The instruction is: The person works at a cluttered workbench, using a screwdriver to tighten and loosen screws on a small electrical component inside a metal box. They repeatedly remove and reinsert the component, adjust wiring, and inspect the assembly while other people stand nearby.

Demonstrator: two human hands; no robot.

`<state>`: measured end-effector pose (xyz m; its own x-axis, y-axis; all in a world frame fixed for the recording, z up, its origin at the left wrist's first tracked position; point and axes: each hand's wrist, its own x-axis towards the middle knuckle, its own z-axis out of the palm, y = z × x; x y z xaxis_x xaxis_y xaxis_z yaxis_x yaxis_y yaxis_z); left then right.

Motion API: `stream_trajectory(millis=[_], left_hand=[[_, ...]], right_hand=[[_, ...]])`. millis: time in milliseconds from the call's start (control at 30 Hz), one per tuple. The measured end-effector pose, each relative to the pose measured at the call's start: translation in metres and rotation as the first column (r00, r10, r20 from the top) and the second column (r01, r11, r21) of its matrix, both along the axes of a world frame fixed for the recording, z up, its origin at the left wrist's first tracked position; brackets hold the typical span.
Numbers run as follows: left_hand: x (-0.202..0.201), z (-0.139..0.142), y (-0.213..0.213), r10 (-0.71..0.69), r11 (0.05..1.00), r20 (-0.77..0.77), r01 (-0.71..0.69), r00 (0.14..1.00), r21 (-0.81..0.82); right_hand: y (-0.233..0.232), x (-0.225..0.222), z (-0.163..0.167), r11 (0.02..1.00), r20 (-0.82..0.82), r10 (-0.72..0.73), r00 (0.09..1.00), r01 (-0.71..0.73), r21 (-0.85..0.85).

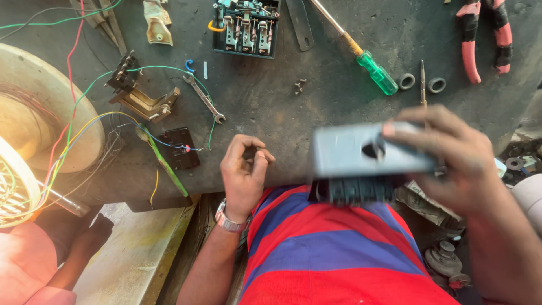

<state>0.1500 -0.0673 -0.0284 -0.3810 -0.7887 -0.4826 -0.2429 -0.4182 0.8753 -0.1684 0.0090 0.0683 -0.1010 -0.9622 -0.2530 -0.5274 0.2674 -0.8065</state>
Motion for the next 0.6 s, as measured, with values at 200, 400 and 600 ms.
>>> stream_trajectory(millis=[200, 400, 600], left_hand=[[-0.030, 0.008, 0.017, 0.061, 0.963, -0.281, 0.017, 0.958, 0.267], [-0.053, 0.037, -0.005, -0.376, 0.859, -0.049, 0.328, 0.926, -0.392], [-0.075, 0.032, -0.005, -0.410, 0.877, -0.029, 0.385, 0.912, -0.286]], right_hand=[[0.010, 0.001, -0.025, 0.993, 0.065, -0.091, 0.994, 0.095, -0.076], [0.052, 0.036, -0.045, 0.915, 0.510, -0.331, 0.794, 0.402, -0.032], [0.078, 0.064, -0.071, 0.791, 0.456, -0.497, 0.738, 0.602, -0.112]])
